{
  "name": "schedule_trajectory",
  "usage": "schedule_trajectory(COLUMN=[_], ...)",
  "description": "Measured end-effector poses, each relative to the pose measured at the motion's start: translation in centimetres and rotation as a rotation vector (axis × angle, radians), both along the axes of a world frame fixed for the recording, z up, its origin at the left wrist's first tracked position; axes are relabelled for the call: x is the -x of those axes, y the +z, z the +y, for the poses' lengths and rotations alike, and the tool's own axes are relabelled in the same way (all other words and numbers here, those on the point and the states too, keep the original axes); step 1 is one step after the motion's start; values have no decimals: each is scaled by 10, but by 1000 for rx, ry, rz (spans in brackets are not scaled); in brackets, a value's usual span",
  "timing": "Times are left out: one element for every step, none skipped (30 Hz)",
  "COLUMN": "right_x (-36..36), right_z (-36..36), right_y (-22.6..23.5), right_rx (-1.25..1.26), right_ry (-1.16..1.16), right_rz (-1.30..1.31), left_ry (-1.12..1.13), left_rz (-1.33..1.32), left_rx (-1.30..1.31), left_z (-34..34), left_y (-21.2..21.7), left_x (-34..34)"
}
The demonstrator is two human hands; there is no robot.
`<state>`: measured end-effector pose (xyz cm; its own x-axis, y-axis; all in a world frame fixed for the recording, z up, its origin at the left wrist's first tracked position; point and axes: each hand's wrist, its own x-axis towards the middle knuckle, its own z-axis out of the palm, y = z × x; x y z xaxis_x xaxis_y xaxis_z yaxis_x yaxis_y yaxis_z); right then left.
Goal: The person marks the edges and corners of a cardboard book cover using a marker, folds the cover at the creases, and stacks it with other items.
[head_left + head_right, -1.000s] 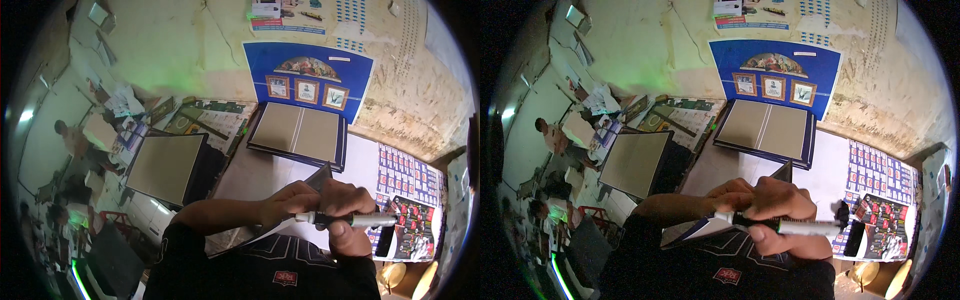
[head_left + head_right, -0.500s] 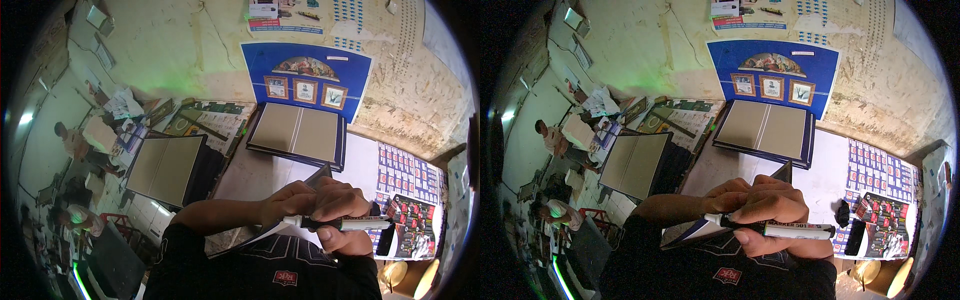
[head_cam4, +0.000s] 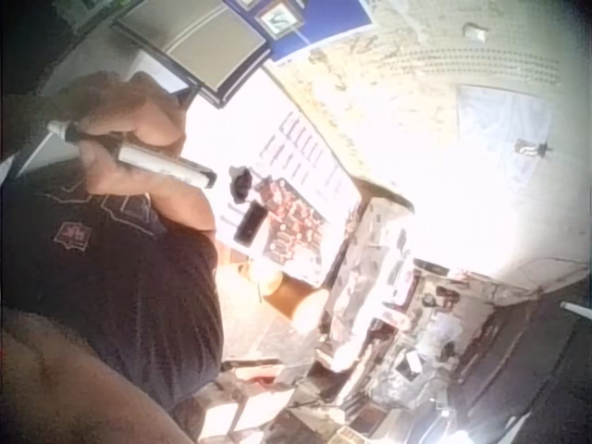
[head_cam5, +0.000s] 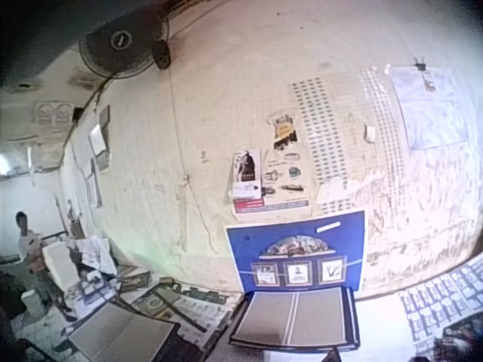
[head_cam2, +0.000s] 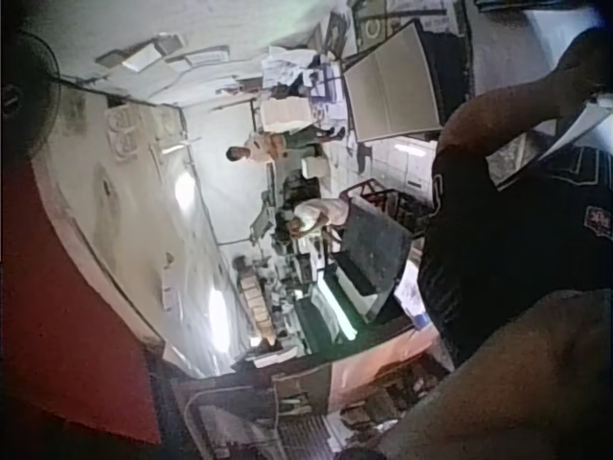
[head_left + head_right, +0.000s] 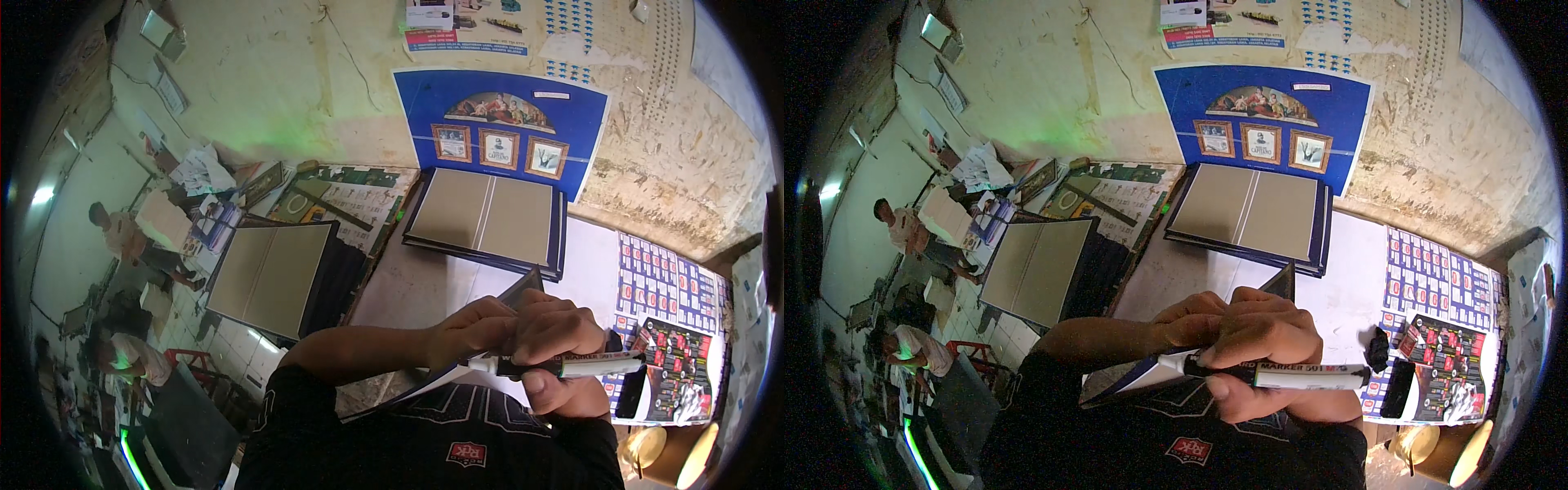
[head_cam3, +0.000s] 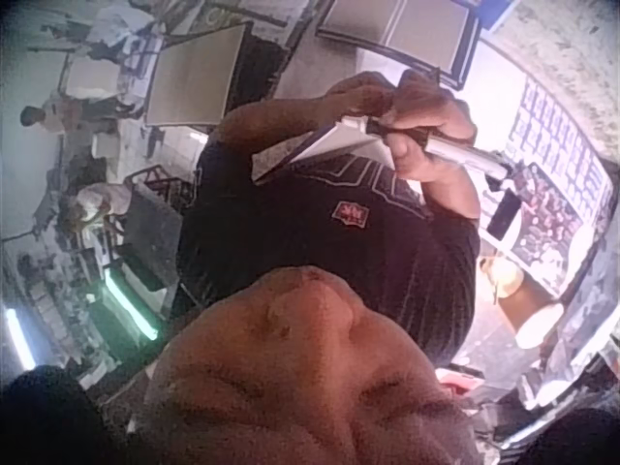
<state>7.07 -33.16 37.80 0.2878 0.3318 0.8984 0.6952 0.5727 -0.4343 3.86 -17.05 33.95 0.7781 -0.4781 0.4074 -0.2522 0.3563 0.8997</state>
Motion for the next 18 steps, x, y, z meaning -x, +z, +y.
schedule_trajectory(right_x=[0,0,1,1,1,2,2,3,3,3,2,2,2,2,3,3,3,2], right_z=[-1,-1,-1,0,0,-1,0,1,3,3,2,1,0,-1,-1,0,2,4], right_y=[-1,-2,-4,-5,-3,0,2,2,3,4,2,-1,-3,-2,-1,-2,-2,-2], right_rx=[7,7,-3,-14,-14,9,32,32,28,24,24,16,6,6,-1,-7,-6,-13], right_ry=[28,27,14,2,1,-7,-13,-11,-20,-35,-36,-17,-1,-3,-15,-20,-16,-18], right_rz=[36,36,54,73,73,62,50,50,37,24,23,38,53,52,49,49,49,30], left_ry=[-141,-142,-200,-257,-257,-85,88,91,175,255,254,6,-246,-248,-230,-203,-199,-197], left_rz=[91,90,160,230,230,135,38,38,-74,-187,-187,-1,184,183,111,41,41,57], left_rx=[0,0,22,44,44,14,-15,-15,-1,13,13,-3,-20,-21,-32,-43,-42,-64], left_z=[3,4,4,4,3,1,-2,-3,-4,-7,-4,0,2,1,-1,0,2,3], left_y=[-3,-3,-3,-4,-5,-7,-10,-17,-28,-27,-24,-18,-11,-10,-10,-10,-8,-3], left_x=[-2,-3,-4,-4,-2,2,5,6,4,2,-1,-7,-10,-11,-12,-12,-12,-10])
